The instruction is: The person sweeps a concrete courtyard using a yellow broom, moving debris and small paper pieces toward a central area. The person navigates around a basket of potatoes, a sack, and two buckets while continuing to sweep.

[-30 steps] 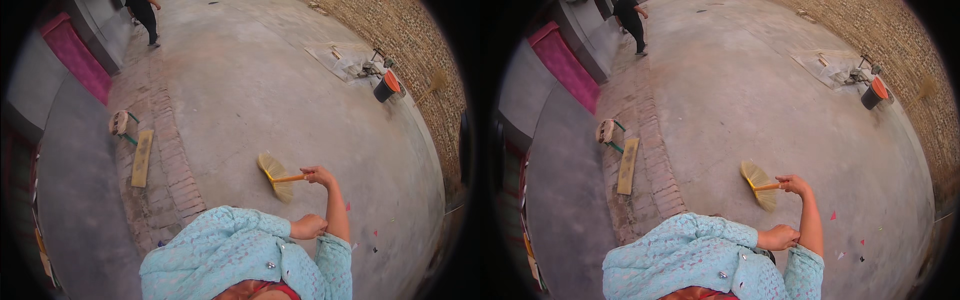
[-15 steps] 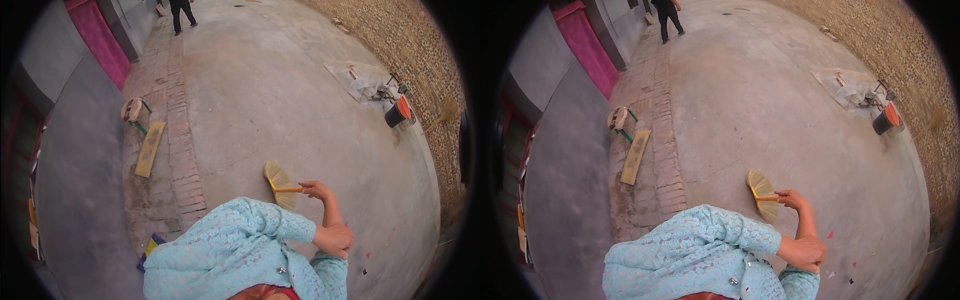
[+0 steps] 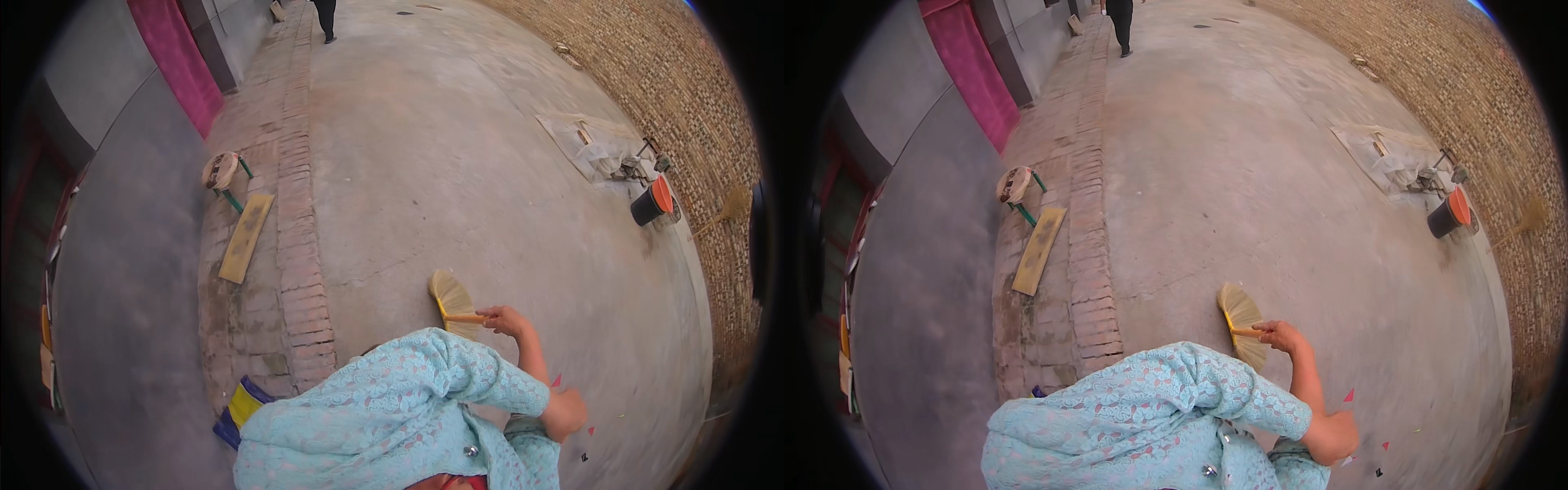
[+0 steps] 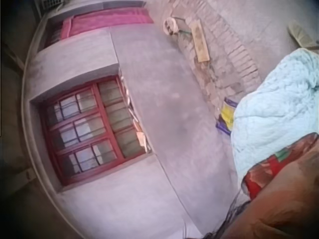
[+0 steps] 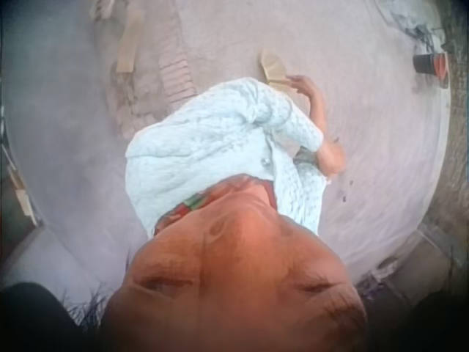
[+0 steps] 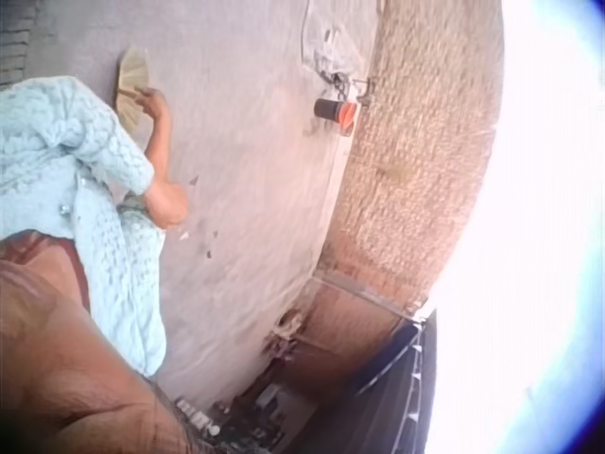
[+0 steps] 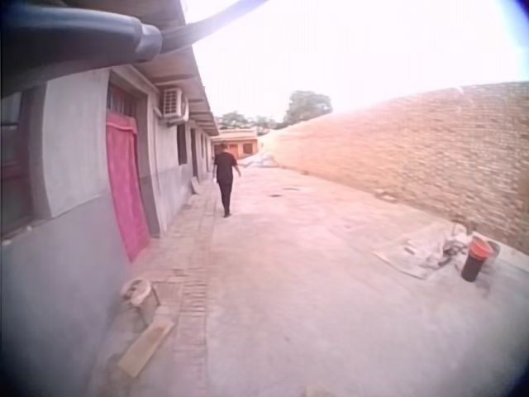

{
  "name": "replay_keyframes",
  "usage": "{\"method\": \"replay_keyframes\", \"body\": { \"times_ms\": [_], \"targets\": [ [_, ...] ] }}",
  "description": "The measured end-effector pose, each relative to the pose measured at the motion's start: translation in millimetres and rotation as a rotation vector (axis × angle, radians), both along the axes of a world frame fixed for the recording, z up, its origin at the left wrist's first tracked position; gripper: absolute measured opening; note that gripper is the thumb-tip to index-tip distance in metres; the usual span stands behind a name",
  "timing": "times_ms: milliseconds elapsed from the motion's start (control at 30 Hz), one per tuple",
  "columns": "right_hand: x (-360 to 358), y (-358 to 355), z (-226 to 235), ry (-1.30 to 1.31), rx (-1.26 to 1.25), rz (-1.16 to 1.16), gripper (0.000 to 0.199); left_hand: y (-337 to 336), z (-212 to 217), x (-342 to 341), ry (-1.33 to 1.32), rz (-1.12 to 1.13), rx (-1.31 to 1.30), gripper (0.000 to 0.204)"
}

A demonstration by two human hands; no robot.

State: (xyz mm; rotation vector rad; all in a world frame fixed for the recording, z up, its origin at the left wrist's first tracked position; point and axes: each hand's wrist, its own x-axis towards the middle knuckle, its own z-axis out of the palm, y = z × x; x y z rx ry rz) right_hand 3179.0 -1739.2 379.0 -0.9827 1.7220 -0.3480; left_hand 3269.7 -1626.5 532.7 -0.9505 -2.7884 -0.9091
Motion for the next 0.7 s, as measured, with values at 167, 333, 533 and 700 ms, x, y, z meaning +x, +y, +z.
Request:
{"method": "replay_keyframes", "body": {
  "times_ms": [167, 333, 533, 700],
  "targets": [
    [-2.5, 0.6, -1.4, -0.021, -0.004, 0.026, 0.038, -2.9, -22.8, -8.0, 0.332, 0.243, -0.081, 0.009],
    [-12.9, 13.0, 10.1, 0.004, 0.000, 0.022, 0.037, -39.9, -35.2, 2.8, 0.357, 0.411, 0.217, 0.009],
    [9.3, 18.9, 10.3, -0.133, -0.118, 0.082, 0.036, -54.6, -18.9, 36.2, 0.170, 0.294, 0.525, 0.017],
    [-16.1, 27.0, -1.4, -0.218, -0.189, -0.136, 0.035, -65.6, -25.7, 58.7, -0.197, 0.294, 0.714, 0.020]
  ]
}}
